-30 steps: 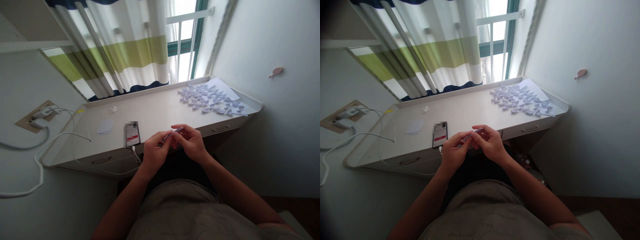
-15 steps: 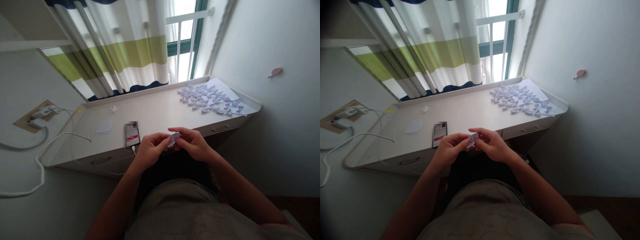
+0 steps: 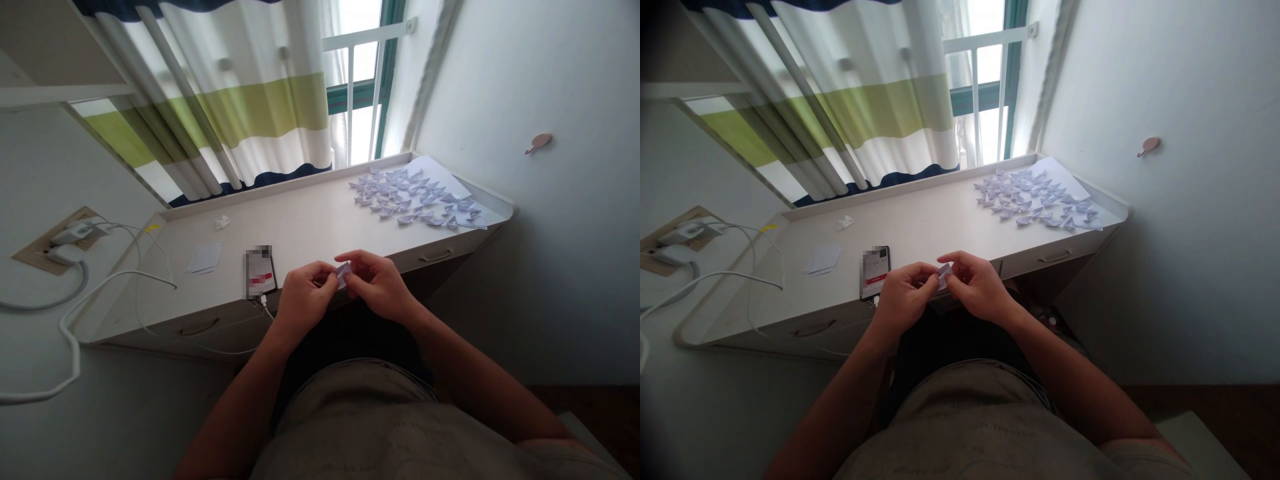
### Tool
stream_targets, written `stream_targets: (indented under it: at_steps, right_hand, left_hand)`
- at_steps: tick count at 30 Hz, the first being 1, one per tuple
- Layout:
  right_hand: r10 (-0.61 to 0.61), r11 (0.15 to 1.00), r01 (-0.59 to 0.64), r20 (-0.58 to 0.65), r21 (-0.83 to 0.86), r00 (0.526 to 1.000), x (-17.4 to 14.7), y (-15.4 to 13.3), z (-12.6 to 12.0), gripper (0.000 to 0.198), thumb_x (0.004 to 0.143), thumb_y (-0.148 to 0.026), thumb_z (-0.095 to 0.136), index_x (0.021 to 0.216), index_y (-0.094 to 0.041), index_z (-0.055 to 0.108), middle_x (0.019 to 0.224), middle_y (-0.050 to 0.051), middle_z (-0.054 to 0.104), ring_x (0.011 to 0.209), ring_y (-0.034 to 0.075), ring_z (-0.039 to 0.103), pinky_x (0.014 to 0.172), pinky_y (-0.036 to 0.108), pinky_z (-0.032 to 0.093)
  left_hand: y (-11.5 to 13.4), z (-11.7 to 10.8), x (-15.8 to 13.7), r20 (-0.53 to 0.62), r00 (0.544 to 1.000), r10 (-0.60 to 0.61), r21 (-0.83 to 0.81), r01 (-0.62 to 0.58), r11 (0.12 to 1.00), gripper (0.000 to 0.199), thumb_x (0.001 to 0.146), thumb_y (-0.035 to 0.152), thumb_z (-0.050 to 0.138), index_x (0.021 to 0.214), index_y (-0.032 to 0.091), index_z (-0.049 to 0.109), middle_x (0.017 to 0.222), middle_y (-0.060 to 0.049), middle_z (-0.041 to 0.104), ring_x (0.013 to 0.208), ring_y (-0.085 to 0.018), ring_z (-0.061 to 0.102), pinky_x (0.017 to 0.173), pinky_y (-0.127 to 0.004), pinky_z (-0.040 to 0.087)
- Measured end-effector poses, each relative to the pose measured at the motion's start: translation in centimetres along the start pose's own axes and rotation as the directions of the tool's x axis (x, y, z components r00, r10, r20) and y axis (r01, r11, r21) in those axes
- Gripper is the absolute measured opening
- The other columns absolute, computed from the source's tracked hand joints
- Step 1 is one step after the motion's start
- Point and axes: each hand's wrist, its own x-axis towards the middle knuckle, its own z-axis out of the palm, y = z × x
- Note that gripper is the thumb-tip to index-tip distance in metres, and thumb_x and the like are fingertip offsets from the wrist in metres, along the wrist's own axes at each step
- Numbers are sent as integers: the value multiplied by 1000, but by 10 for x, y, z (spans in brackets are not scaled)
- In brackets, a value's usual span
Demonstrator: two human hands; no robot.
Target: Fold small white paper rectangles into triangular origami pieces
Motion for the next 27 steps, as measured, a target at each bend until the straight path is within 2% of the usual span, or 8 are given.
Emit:
stream_targets:
  at_steps: [4, 7, 11, 14, 16, 19, 23, 27]
  right_hand:
    - [34, 999, -34, -22, -14, 999, 12, 7, -8, 20, 88, -32, 68, 99, -17, 74, 65, -4, 64, 53, 12, 60, 52, 24, 46]
    - [51, 998, -53, -60, -43, 997, 24, 16, -20, 23, 90, -38, 69, 95, -17, 75, 65, -2, 67, 53, 13, 62, 53, 25, 48]
    - [73, 990, -89, -137, -112, 988, 44, 30, -40, 29, 91, -45, 71, 96, -17, 76, 67, -1, 68, 54, 14, 65, 53, 26, 50]
    - [83, 981, -110, -167, -161, 982, 60, 40, -58, 31, 89, -46, 73, 100, -17, 78, 68, 0, 69, 56, 15, 68, 55, 26, 53]
    - [91, 976, -121, -169, -180, 981, 71, 46, -71, 30, 89, -46, 74, 94, -17, 77, 68, 0, 70, 57, 16, 68, 55, 26, 54]
    - [120, 974, -157, -212, -164, 970, 88, 56, -91, 24, 87, -41, 74, 85, -17, 75, 68, 2, 72, 56, 15, 68, 53, 25, 53]
    - [233, 954, -274, -271, -124, 934, 109, 69, -113, 12, 83, -22, 66, 84, -15, 76, 66, 1, 72, 53, 13, 66, 51, 23, 53]
    - [303, 889, -381, -297, -255, 906, 122, 76, -130, 14, 82, -13, 61, 85, -15, 74, 62, 0, 71, 47, 12, 62, 49, 23, 48]
  left_hand:
    - [-9, 7, 17, 56, 998, -27, -35, 29, 999, 21, 92, 35, 68, 93, 19, 81, 77, -4, 80, 67, -20, 75, 61, -27, 52]
    - [-17, 14, 38, 114, 991, -73, -87, 83, 993, 28, 94, 43, 68, 95, 18, 80, 79, -6, 81, 69, -22, 77, 63, -29, 55]
    - [-21, 23, 69, 139, 989, -58, 6, 58, 998, 26, 95, 39, 67, 82, 19, 77, 77, -7, 81, 71, -22, 77, 63, -29, 52]
    - [-19, 30, 94, 195, 980, -49, 76, 34, 997, 25, 96, 36, 64, 79, 20, 75, 77, -5, 81, 66, -19, 72, 62, -29, 47]
    - [-18, 36, 112, 241, 970, -40, 111, 13, 994, 25, 96, 35, 64, 79, 20, 75, 77, -4, 81, 66, -18, 70, 63, -30, 46]
    - [-20, 49, 143, 301, 953, -41, 148, -4, 989, 22, 96, 34, 64, 81, 20, 75, 79, -4, 82, 73, -20, 74, 69, -30, 48]
    - [-25, 71, 184, 351, 931, -99, 240, 12, 971, 20, 94, 28, 63, 78, 21, 74, 78, -5, 81, 73, -21, 74, 69, -31, 48]
    - [-34, 95, 215, 417, 904, -92, 305, -44, 951, 19, 92, 21, 63, 75, 21, 72, 79, -6, 80, 71, -21, 74, 68, -31, 50]
